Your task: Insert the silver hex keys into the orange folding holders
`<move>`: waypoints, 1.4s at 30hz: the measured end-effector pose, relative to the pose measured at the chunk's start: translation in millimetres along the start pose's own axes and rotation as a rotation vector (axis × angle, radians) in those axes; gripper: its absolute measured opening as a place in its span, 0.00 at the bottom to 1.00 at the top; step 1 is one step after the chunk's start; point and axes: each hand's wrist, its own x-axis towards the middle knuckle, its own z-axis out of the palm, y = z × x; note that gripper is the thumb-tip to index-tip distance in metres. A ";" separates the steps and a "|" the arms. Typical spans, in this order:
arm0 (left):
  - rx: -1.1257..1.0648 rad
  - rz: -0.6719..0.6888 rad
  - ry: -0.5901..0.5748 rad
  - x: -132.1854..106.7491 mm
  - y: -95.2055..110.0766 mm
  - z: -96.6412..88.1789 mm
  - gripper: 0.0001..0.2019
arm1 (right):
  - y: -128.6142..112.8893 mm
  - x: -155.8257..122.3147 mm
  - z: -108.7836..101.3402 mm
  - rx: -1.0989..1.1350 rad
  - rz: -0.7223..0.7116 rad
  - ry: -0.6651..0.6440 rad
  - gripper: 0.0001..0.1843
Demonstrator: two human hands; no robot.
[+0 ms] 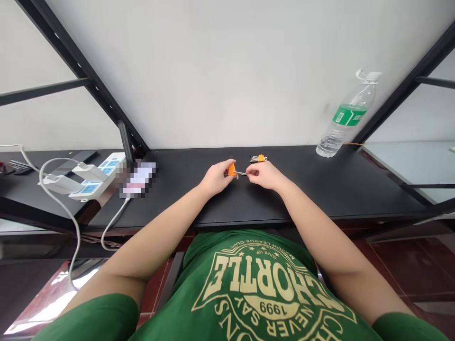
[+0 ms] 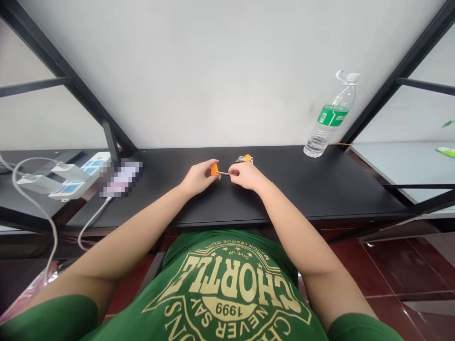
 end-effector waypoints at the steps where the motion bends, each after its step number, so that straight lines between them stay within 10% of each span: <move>1: -0.003 0.001 0.002 -0.1 0.4 -0.3 0.28 | 0.0 -0.7 -1.1 0.010 0.015 0.002 0.08; 25: 0.031 0.021 -0.027 -1.0 1.6 0.0 0.28 | 9.9 -0.7 -10.6 0.276 0.111 -0.034 0.04; 42: 0.148 0.121 0.014 -1.4 8.7 6.1 0.27 | -7.6 14.1 25.7 0.964 0.387 -0.018 0.18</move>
